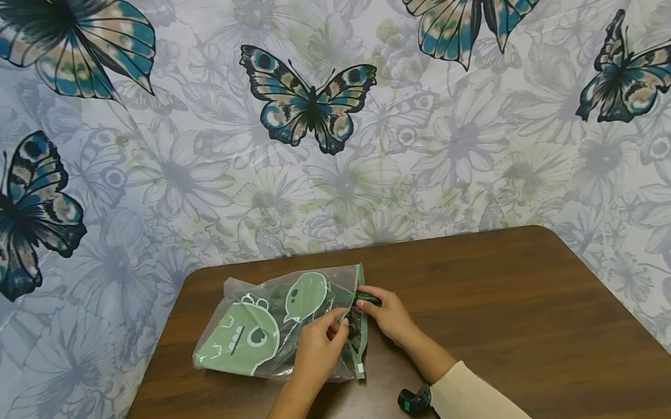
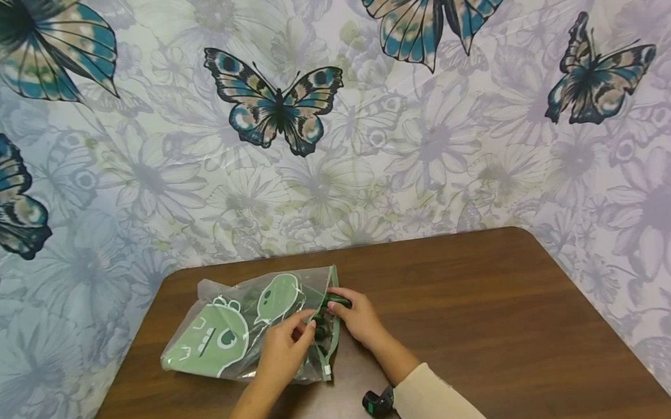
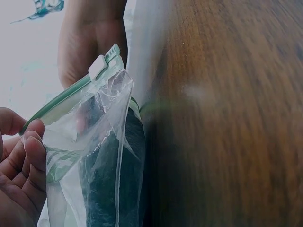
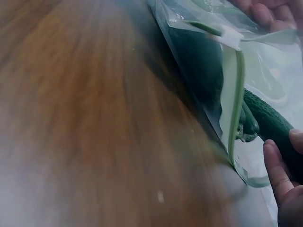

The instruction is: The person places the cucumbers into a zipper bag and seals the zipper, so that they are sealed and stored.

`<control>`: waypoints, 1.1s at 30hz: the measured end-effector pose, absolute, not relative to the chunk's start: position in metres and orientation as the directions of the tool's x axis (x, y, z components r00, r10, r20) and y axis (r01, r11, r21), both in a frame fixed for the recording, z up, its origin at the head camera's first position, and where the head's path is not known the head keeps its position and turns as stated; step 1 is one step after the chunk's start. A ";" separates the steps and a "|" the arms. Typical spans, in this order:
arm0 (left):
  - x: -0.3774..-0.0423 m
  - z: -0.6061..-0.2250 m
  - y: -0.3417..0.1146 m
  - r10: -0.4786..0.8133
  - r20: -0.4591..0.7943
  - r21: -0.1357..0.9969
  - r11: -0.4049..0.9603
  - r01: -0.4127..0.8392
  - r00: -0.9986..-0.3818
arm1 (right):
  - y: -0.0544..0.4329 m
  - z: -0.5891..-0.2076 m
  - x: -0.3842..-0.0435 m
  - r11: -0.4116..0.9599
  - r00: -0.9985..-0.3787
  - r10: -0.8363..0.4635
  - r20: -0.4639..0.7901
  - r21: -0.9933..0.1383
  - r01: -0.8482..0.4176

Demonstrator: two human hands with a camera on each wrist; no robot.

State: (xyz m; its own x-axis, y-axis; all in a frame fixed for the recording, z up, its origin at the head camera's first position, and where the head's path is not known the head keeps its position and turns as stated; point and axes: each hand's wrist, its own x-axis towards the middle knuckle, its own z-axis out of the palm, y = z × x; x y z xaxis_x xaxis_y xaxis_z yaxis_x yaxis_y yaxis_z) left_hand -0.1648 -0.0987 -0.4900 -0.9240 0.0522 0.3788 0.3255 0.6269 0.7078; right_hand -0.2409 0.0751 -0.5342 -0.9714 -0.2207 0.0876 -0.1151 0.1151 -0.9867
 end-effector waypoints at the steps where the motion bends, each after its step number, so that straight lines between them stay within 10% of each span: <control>1: -0.165 -0.490 -0.099 0.052 0.386 0.703 0.630 0.331 -0.921 | 0.073 -0.534 -0.242 0.130 -0.971 -0.220 0.095 -0.983 -0.126; 33: -0.167 -0.492 -0.102 0.052 0.418 0.692 0.629 0.355 -0.907 | 0.046 -0.544 -0.258 0.157 -0.970 -0.241 0.007 -0.986 -0.047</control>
